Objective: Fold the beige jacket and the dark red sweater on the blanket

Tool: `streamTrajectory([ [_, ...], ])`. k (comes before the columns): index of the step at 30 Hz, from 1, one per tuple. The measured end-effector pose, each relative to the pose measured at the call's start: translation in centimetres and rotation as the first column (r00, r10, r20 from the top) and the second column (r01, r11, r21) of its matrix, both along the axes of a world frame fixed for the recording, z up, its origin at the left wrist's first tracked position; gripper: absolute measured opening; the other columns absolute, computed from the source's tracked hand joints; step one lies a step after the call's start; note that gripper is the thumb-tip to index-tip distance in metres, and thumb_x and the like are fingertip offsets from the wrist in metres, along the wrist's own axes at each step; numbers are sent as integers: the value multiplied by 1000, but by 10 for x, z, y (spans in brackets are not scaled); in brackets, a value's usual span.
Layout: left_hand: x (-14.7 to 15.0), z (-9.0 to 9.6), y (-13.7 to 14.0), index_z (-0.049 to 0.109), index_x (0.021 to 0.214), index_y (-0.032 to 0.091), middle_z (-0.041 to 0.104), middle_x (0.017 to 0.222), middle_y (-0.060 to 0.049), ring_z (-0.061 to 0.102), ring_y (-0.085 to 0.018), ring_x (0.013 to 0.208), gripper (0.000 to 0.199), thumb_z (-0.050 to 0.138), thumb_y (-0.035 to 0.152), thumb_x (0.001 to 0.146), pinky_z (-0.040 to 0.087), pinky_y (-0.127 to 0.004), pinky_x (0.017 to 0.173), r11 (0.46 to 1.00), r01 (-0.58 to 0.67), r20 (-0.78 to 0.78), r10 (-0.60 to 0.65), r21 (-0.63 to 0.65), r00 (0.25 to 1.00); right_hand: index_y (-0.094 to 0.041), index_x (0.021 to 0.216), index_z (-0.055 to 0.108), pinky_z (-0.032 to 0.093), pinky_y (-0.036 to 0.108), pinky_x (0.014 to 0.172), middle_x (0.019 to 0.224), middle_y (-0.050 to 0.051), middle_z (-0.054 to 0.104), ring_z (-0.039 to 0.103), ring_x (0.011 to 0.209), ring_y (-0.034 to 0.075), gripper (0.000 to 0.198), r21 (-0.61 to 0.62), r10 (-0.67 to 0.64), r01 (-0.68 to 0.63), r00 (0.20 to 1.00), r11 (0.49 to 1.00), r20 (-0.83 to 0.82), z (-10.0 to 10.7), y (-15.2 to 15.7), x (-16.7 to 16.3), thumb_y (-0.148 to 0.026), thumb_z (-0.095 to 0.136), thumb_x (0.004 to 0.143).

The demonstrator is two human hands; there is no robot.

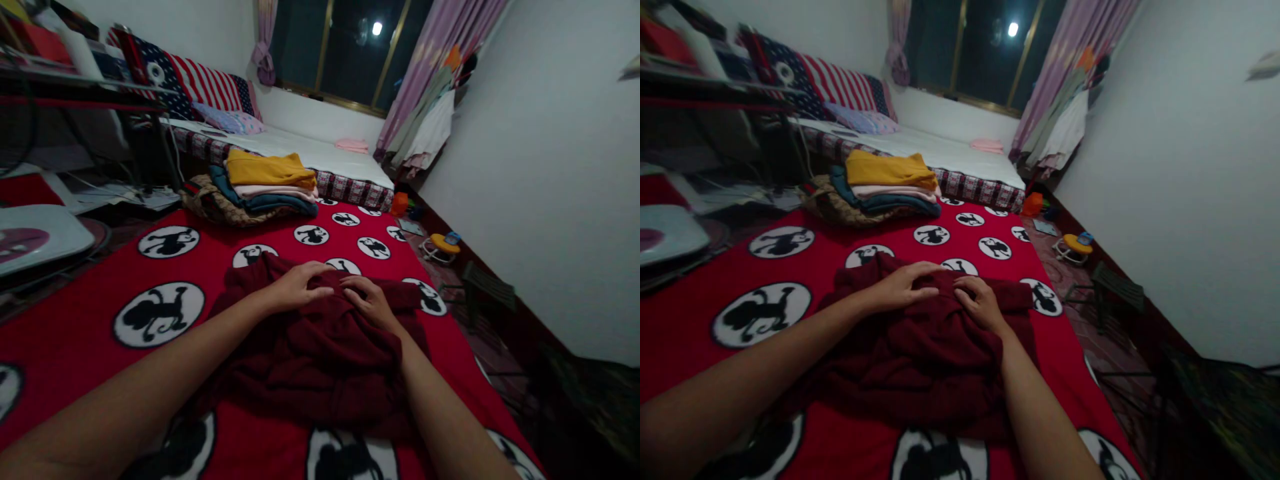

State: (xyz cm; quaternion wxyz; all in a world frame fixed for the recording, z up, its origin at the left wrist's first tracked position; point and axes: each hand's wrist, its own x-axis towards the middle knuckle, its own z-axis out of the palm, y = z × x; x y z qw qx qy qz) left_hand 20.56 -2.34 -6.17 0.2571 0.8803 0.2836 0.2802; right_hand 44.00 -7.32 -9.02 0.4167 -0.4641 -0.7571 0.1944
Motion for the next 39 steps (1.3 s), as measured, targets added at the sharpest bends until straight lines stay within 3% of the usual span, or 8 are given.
streamTrajectory([
  [4,12,-25,-13,41,144,31,30,156,-9,23,-32,144,75,59,63,78,17,-55,115,995,89,-306,-74,36,949,-19,99,67,48,31,87,100,7,69,64,95,19,21,57,-269,276,957,960,-105,3,0,11,-31,54,88],
  [9,7,-28,-7,55,130,38,33,155,-2,22,-31,144,57,61,62,78,14,-56,116,990,141,-318,-125,27,940,-14,104,65,47,34,85,104,13,68,63,93,22,29,86,-803,801,596,592,-21,16,-2,67,-31,51,85],
  [12,7,-26,-6,61,120,34,41,150,-3,28,-31,142,49,67,56,76,16,-55,116,992,126,-257,-119,13,959,-12,114,62,46,38,86,108,18,67,63,99,28,44,-74,-859,901,431,429,275,25,-7,98,-44,54,84],
  [14,8,-27,-6,64,114,31,46,146,-5,34,-30,138,44,70,51,75,22,-53,115,993,121,-203,-117,9,972,-12,115,61,47,38,83,105,18,68,64,98,29,53,-153,-801,904,426,400,421,29,-10,109,-52,56,82],
  [22,2,-14,-21,69,96,24,48,137,-7,46,-25,128,20,65,37,82,36,-38,109,990,138,89,-137,-3,987,-16,111,64,48,30,68,83,7,70,65,75,20,47,-174,-700,780,620,602,355,26,-14,112,-45,68,74],
  [29,11,18,-75,53,131,33,43,143,-9,41,-33,129,79,83,47,60,36,-48,105,868,495,-202,-478,38,855,-18,111,64,50,38,84,106,10,70,65,95,24,52,-166,-508,551,827,818,240,20,-30,110,-40,76,66],
  [34,24,7,-77,65,91,22,61,109,-5,55,-23,102,19,71,20,73,43,-35,88,914,405,-132,-399,22,908,-18,105,68,51,36,82,100,6,72,67,89,22,47,-328,-332,382,922,864,199,31,-35,103,-22,78,59],
  [39,18,4,-42,58,81,18,61,77,1,58,-15,74,11,64,25,74,45,-26,70,891,194,336,-50,-412,941,-18,90,72,53,33,73,85,3,73,67,78,20,31,-346,-419,398,908,850,15,36,-30,100,-21,70,59],
])
